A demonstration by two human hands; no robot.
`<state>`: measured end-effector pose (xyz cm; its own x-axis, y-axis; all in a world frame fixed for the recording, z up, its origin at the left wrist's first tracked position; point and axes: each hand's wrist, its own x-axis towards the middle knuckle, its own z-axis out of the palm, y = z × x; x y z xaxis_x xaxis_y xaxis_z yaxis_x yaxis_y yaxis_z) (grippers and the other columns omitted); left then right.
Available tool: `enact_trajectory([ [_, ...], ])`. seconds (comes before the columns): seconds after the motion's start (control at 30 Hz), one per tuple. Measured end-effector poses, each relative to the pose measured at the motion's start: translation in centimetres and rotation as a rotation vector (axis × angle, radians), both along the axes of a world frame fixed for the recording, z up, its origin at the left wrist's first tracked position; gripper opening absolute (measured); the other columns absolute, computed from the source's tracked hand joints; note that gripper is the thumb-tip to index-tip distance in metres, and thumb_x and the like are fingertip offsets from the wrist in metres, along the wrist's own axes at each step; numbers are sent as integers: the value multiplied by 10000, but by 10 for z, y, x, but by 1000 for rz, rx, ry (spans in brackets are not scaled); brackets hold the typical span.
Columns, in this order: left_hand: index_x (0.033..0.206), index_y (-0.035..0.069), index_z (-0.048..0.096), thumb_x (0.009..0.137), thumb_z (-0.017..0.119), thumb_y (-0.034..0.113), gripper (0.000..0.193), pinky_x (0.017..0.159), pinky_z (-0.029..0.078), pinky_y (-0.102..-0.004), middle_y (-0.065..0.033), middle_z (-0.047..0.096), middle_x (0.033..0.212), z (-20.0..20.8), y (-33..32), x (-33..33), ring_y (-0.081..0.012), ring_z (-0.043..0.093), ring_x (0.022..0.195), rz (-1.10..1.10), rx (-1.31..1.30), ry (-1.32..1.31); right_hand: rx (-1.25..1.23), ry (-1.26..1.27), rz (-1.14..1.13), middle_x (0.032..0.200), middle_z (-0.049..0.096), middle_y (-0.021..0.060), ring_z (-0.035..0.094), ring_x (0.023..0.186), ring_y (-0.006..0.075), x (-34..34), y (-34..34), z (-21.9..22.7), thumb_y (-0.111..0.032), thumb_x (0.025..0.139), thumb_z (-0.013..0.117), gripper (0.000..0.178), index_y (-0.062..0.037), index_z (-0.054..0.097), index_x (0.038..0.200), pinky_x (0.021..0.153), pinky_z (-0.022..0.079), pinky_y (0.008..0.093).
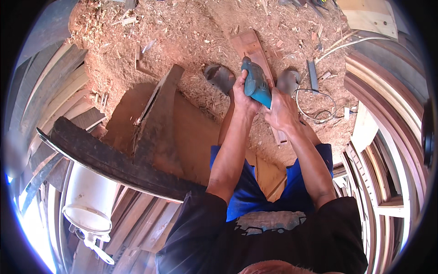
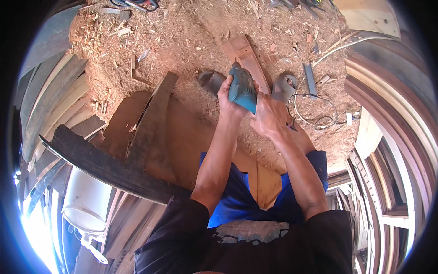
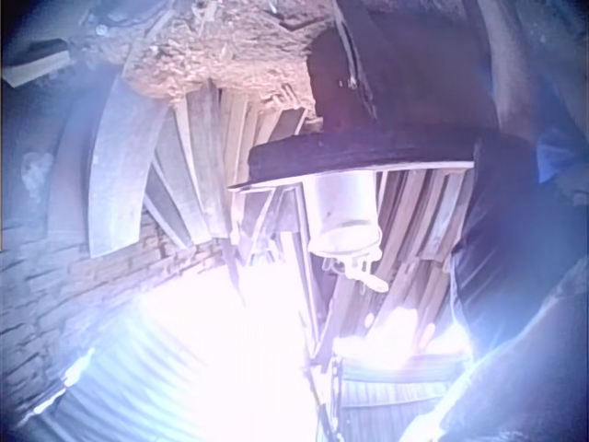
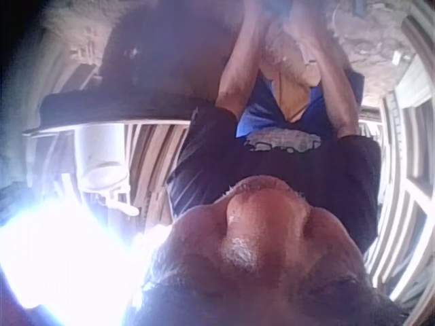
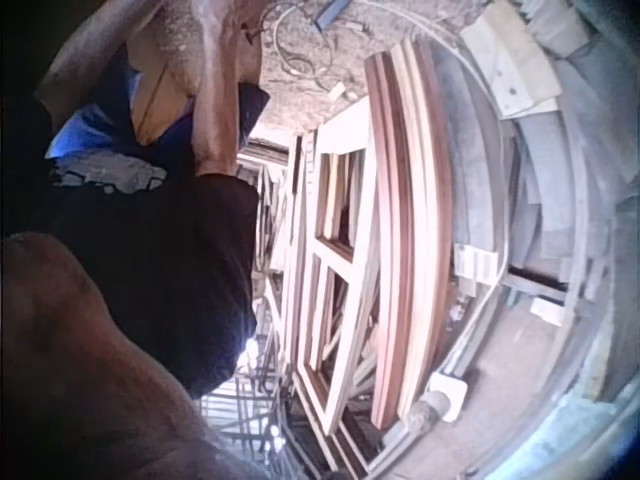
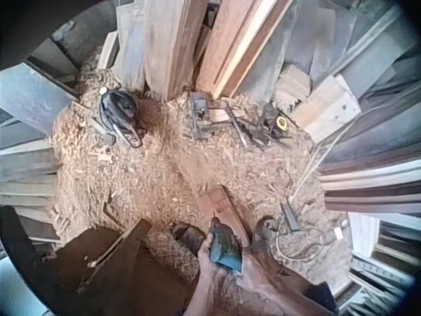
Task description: The person uses a corded drill to make holes in several small wooden planks. They position each plank on the floor, drill into it, then move the finished piece aside to work on the next one.
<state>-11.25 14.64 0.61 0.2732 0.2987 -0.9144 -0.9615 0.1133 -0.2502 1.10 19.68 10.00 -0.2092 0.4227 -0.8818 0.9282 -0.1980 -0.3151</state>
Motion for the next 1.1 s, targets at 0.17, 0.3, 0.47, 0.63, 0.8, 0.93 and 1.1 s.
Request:
enact_trajectory([
  [0.17,1224,21,633,931,584,431,506,896,541,-573,-275,686,1072,-18,-1,-5,-442,670,962,-36,-15,24,37,-3,32,983,706,253,729,855,399,-5,1,-12,-183,742,829,491,64,600,1099,758,577,488],
  [0.3,1229,0,617,929,589,464,553,892,541,-577,-290,681,1067,-25,-4,-5,-444,677,957,-67,67,0,19,1,-52,974,672,305,690,909,462,-7,5,-10,-130,757,757,454,88,596,1121,805,557,526],
  [0.47,1238,-10,605,944,577,479,572,888,544,-571,-295,678,1064,-26,-2,-4,-449,676,950,-73,50,20,31,-10,-42,976,661,306,681,913,467,-8,6,-10,-141,766,757,450,91,594,1115,807,554,527],
  [0.63,1248,-10,593,955,564,484,575,890,545,-566,-298,672,1070,-26,2,-3,-454,668,953,-68,9,52,8,-12,-43,992,665,307,683,923,464,-8,8,-13,-147,772,757,460,91,591,1129,819,552,527],
  [0.8,1252,-9,586,961,556,486,575,891,544,-565,-300,670,1074,-28,1,-2,-456,665,961,-60,12,40,-29,-26,-45,1013,667,311,685,932,462,-9,13,-12,-153,769,766,512,100,591,1177,838,555,518],
  [0.93,1248,-8,586,966,549,479,564,874,550,-569,-295,677,1052,-32,-1,-1,-453,673,919,-72,-2,49,-86,-44,-53,1014,672,318,689,940,466,-10,19,-11,-157,764,775,542,108,595,1200,849,559,511],
  [1.1,1215,0,590,958,560,468,535,852,556,-574,-275,679,1003,-26,8,0,-449,677,875,-90,11,76,-121,-63,-61,978,689,323,697,927,471,-7,19,-18,-151,754,775,522,104,617,1181,845,565,515],
])
